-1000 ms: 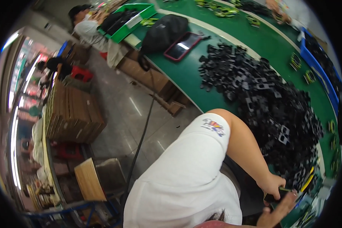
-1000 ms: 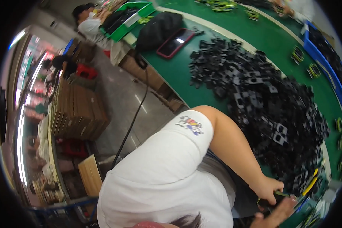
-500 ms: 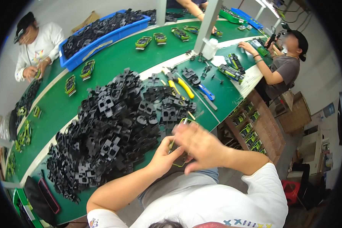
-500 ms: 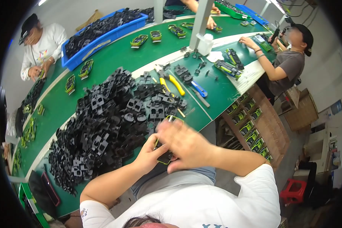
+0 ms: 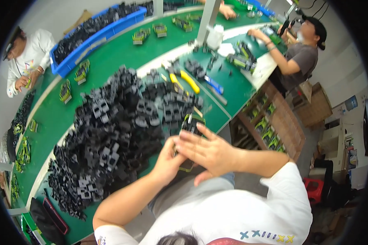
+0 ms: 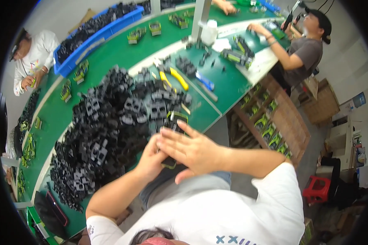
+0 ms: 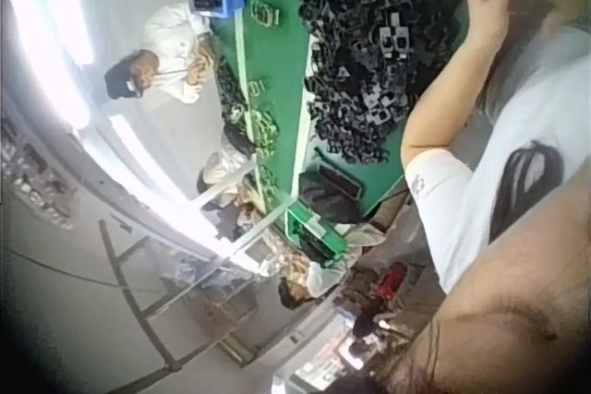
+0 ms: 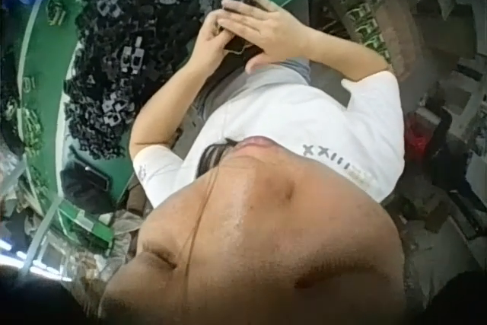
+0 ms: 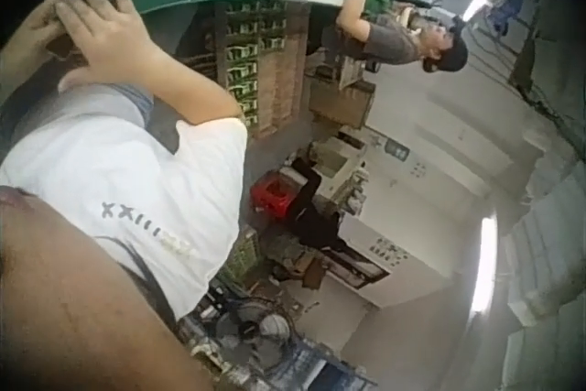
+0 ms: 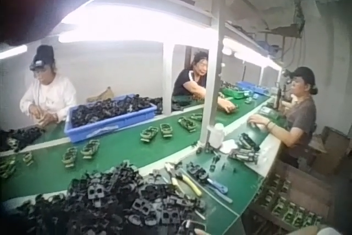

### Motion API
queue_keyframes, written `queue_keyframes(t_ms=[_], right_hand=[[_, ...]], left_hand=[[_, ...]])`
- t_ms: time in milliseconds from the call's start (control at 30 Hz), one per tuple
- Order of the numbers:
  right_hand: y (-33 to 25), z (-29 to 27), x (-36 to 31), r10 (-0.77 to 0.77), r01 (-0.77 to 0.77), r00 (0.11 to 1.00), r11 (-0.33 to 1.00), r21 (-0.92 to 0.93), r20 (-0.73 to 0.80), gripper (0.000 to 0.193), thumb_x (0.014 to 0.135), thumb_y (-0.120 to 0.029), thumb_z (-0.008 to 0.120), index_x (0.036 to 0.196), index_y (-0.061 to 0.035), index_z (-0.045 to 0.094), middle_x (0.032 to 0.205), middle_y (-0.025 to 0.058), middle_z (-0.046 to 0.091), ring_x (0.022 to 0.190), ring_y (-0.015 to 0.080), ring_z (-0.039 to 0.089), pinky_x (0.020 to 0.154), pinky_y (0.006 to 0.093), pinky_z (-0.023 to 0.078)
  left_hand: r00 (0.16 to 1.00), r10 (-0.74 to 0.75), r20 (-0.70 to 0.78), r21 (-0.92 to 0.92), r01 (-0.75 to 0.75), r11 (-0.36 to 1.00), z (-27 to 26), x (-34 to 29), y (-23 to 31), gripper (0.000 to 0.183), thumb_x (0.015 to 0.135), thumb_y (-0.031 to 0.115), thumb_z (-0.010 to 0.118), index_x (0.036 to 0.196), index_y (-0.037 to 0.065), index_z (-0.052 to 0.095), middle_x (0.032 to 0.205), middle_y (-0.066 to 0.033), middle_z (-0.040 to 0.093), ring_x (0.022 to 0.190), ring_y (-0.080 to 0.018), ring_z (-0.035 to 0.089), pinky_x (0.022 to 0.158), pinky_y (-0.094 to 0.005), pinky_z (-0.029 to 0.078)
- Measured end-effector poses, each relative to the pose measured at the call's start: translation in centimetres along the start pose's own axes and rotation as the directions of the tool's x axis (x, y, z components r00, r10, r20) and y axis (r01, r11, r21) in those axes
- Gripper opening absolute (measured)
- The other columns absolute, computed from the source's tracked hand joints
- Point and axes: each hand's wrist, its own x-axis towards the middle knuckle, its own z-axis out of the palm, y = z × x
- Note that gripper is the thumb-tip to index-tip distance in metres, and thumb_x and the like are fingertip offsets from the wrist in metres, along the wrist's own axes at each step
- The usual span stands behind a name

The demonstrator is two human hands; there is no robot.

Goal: The person assembles toy cars by inserting interior plastic components and seats into car shells, snapping the chassis into place by hand, and attaching wheel axles.

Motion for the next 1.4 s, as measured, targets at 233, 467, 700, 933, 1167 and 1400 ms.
queue_keyframes(t_ms=[233, 467, 700, 933, 1167, 1400], right_hand=[[5.1, -2.8, -1.0, 0.363, -0.369, 0.873, 0.928, 0.045, -0.325, 0.082, 0.09, -0.065, 0.053, 0.141, -0.0016, 0.046, 0.148, 0.0196, 0.043, 0.142, 0.0401, 0.033, 0.114, 0.0543, 0.024], [2.7, 0.5, -2.2, 0.391, -0.285, 0.856, 0.903, 0.322, -0.339, 0.079, 0.088, -0.067, 0.053, 0.141, -0.0072, 0.052, 0.152, 0.0202, 0.038, 0.143, 0.0419, 0.031, 0.114, 0.05, 0.028], [1.3, 2.3, -2.4, 0.335, -0.24, 0.893, 0.919, 0.312, -0.3, 0.076, 0.086, -0.068, 0.055, 0.141, -0.0158, 0.054, 0.155, 0.021, 0.032, 0.144, 0.0436, 0.026, 0.114, 0.0533, 0.026], [2.6, 2.3, -1.9, 0.369, -0.242, 0.863, 0.902, 0.358, -0.345, 0.075, 0.084, -0.069, 0.057, 0.138, -0.0171, 0.057, 0.155, 0.0213, 0.031, 0.143, 0.0442, 0.027, 0.114, 0.0528, 0.025], [3.1, 2.1, -2.1, 0.44, -0.271, 0.814, 0.865, 0.421, -0.379, 0.077, 0.089, -0.065, 0.055, 0.14, -0.0071, 0.053, 0.153, 0.0243, 0.033, 0.14, 0.0413, 0.034, 0.114, 0.0477, 0.028], [3.1, -2.7, -0.9, 0.338, -0.147, 0.857, 0.884, 0.443, -0.389, 0.049, 0.078, -0.024, 0.08, 0.121, -0.0055, 0.065, 0.134, 0.0152, 0.057, 0.13, 0.0343, 0.05, 0.107, 0.0436, 0.041]], left_hand=[[0.993, -0.107, 0.039, -0.073, 0.11, 0.991, 1.0, -0.1, 1.8, 0.039, 0.099, 0.011, 0.056, 0.131, 0.003, 0.035, 0.115, -0.0152, 0.061, 0.099, -0.0269, 0.068, 0.084, -0.0381, 0.058], [0.991, -0.119, 0.062, -0.079, 0.123, 0.989, 1.2, -0.4, 2.3, 0.044, 0.098, 0.01, 0.058, 0.134, 0.003, 0.034, 0.12, -0.016, 0.06, 0.103, -0.0279, 0.068, 0.087, -0.0393, 0.058], [0.99, -0.126, 0.058, -0.093, 0.131, 0.987, 0.8, -0.4, 2.4, 0.05, 0.092, 0.005, 0.064, 0.129, 0.004, 0.03, 0.12, -0.0178, 0.059, 0.105, -0.0327, 0.067, 0.088, -0.0441, 0.059], [0.982, -0.168, 0.084, -0.041, 0.172, 0.984, 0.7, -0.3, 2.8, 0.051, 0.091, 0.006, 0.066, 0.131, 0.004, 0.035, 0.121, -0.0163, 0.059, 0.106, -0.0316, 0.067, 0.089, -0.0433, 0.059], [0.982, -0.166, 0.094, -0.072, 0.173, 0.982, 0.7, -0.4, 2.4, 0.056, 0.088, 0.002, 0.067, 0.134, 0.005, 0.036, 0.116, -0.017, 0.061, 0.101, -0.0298, 0.068, 0.085, -0.042, 0.058], [0.941, -0.283, 0.184, 0.067, 0.276, 0.959, 0.6, -0.6, 3.3, 0.054, 0.085, 0.006, 0.068, 0.133, 0.002, 0.041, 0.11, -0.0155, 0.063, 0.089, -0.0288, 0.07, 0.082, -0.0407, 0.058]])
